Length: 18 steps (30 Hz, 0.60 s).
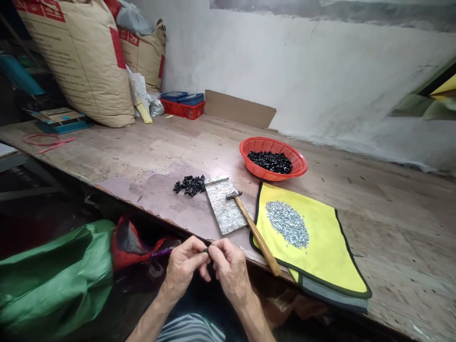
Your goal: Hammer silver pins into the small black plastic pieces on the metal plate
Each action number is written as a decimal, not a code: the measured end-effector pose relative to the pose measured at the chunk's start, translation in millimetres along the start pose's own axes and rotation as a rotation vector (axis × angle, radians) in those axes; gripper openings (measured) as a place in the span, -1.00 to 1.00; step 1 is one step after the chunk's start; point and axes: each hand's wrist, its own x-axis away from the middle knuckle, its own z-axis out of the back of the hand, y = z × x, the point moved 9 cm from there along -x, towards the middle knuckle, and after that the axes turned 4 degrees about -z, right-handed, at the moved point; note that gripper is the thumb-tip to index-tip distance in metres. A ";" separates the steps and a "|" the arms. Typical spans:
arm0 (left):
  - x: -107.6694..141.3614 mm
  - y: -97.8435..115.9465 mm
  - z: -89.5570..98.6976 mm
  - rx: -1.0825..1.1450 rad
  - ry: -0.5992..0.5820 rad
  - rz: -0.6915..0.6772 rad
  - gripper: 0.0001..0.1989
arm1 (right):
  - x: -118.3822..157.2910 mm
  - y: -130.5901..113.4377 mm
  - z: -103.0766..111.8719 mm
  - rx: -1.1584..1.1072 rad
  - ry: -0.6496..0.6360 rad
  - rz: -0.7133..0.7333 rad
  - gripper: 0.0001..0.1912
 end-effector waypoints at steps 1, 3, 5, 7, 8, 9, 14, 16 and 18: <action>-0.2 0.2 -0.3 -0.012 -0.007 0.000 -0.87 | -0.2 1.0 -0.2 -0.029 -0.024 -0.022 -0.70; 0.1 3.1 -1.6 -0.043 -0.022 -0.010 -0.88 | -0.6 1.8 1.2 -0.091 -0.054 -0.054 -0.71; 1.4 9.3 -4.0 -0.111 -0.042 -0.044 -0.89 | -0.5 2.2 3.1 -0.170 -0.061 -0.073 -0.72; 3.2 15.5 -7.3 -0.185 -0.065 -0.084 -0.90 | 1.0 3.4 2.4 -0.250 -0.069 -0.086 -0.73; 4.2 16.9 -8.8 -0.206 -0.071 -0.092 -0.90 | 2.2 4.4 0.9 -0.272 -0.078 -0.092 -0.74; 5.0 16.6 -9.9 -0.212 -0.073 -0.088 -0.90 | 3.2 5.7 -0.5 -0.273 -0.088 -0.101 -0.75; 5.3 0.7 -7.3 -0.076 0.014 0.016 -0.93 | -17.3 -1.6 25.9 -0.097 -0.087 -0.142 -0.79; 4.2 -2.5 -4.2 -0.060 0.057 0.029 -0.82 | -46.3 -30.9 70.0 -0.092 0.054 -0.048 -0.81; 3.0 -2.9 0.1 -0.110 0.092 0.042 -0.84 | -75.4 -73.7 129.4 -0.133 0.301 0.125 -0.83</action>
